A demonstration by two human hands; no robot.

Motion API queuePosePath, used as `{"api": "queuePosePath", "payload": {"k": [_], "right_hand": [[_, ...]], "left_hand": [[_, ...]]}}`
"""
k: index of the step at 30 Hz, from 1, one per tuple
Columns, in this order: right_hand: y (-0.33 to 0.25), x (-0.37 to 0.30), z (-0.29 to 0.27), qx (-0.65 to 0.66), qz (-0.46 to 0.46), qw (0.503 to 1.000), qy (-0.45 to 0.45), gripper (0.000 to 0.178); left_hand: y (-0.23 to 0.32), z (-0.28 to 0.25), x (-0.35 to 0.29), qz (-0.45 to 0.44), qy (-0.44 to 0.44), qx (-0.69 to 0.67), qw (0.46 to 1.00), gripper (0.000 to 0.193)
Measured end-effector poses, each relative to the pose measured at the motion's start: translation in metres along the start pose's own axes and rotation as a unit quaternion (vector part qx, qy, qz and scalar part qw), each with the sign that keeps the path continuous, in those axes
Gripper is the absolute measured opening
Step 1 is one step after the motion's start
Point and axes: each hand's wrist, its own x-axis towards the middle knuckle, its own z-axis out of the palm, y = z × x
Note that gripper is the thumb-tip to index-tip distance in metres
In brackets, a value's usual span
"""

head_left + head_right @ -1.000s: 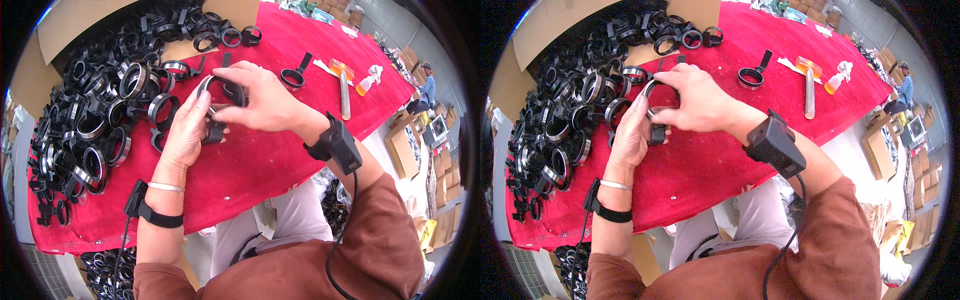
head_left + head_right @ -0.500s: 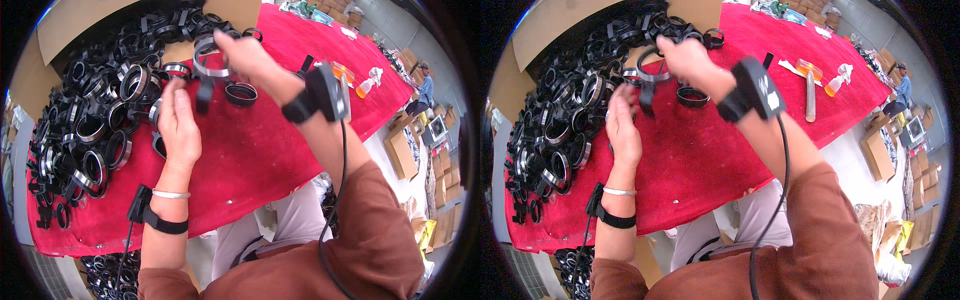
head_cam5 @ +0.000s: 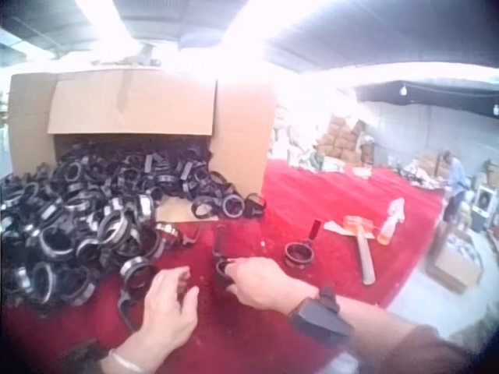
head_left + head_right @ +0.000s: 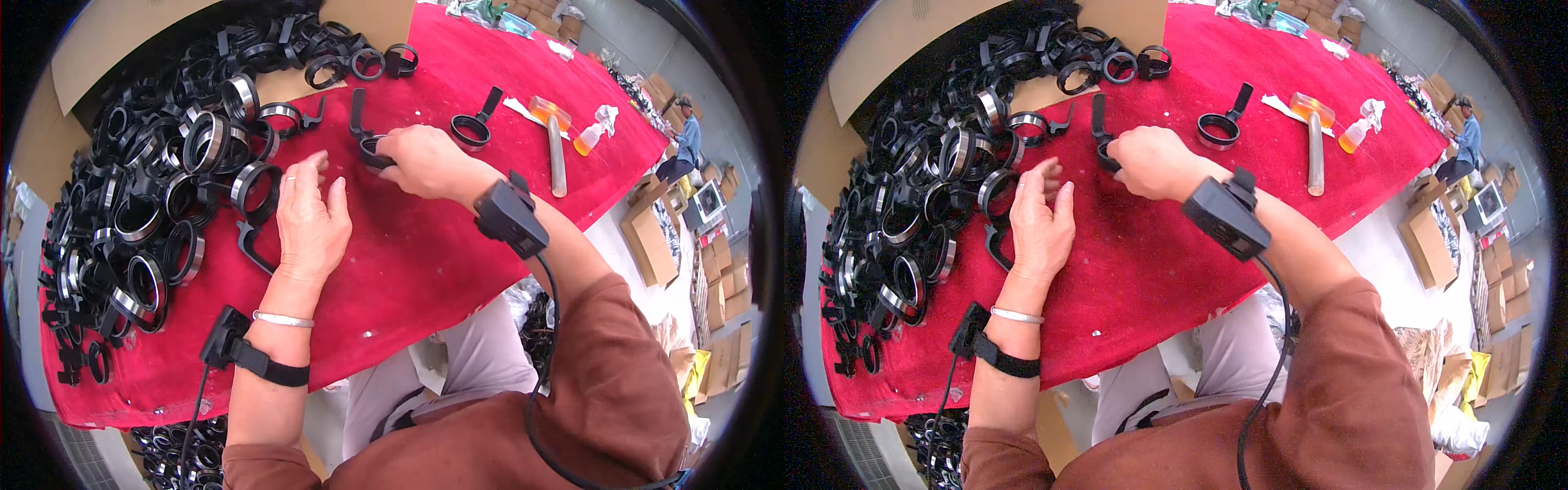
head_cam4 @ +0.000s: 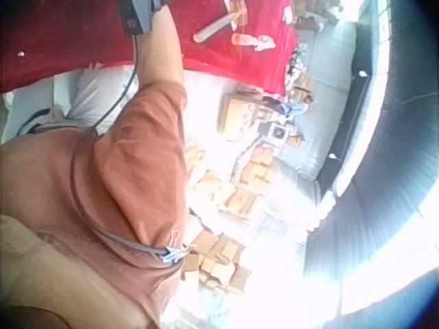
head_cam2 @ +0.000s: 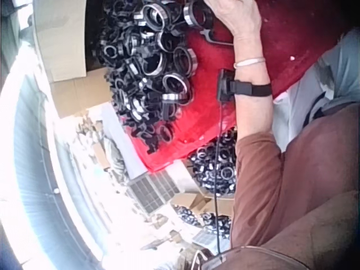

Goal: The person is manualy assembling metal rings onto black plastic circular components at a workstation.

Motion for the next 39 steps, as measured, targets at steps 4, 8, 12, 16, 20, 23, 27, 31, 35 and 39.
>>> {"api": "queuePosePath", "payload": {"k": [4,8,12,16,20,23,27,31,35,39], "right_hand": [[-0.008,-0.031,-0.014,0.134,-0.127,0.979,0.082,0.017],[-0.005,-0.039,-0.033,0.421,-0.072,0.904,0.000,0.031],[0.030,-0.011,-0.003,0.163,0.103,0.978,0.082,0.077],[0.022,0.007,0.030,0.047,0.102,0.994,0.015,0.086],[0.018,0.016,0.027,0.074,-0.013,0.997,-0.015,0.074],[0.039,0.032,0.014,0.054,-0.094,0.980,-0.164,0.075],[0.024,0.037,-0.010,-0.051,-0.031,0.980,-0.190,0.052],[-0.005,0.023,-0.018,-0.025,0.172,0.957,-0.231,0.075],[0.019,0.018,-0.012,-0.027,0.211,0.966,-0.144,0.085],[0.049,0.006,-0.019,0.055,-0.076,0.988,-0.124,0.059]], "left_hand": [[0.013,-0.009,0.002,0.191,0.036,0.201,0.960,0.040],[0.007,-0.013,0.003,0.202,-0.115,0.225,0.946,0.030],[0.003,-0.013,0.001,-0.010,-0.017,-0.048,0.999,0.022],[0.006,-0.017,0.010,-0.164,0.019,-0.317,0.934,0.033],[0.000,-0.023,0.013,-0.196,0.044,-0.372,0.906,0.047],[-0.002,-0.020,0.013,-0.213,0.025,-0.414,0.885,0.047],[-0.004,-0.020,0.013,-0.238,-0.014,-0.470,0.850,0.051],[-0.008,-0.024,0.014,-0.232,-0.062,-0.537,0.809,0.052],[-0.008,-0.020,0.013,-0.259,-0.097,-0.553,0.786,0.050],[-0.007,-0.020,0.012,-0.269,-0.102,-0.548,0.786,0.050]]}}
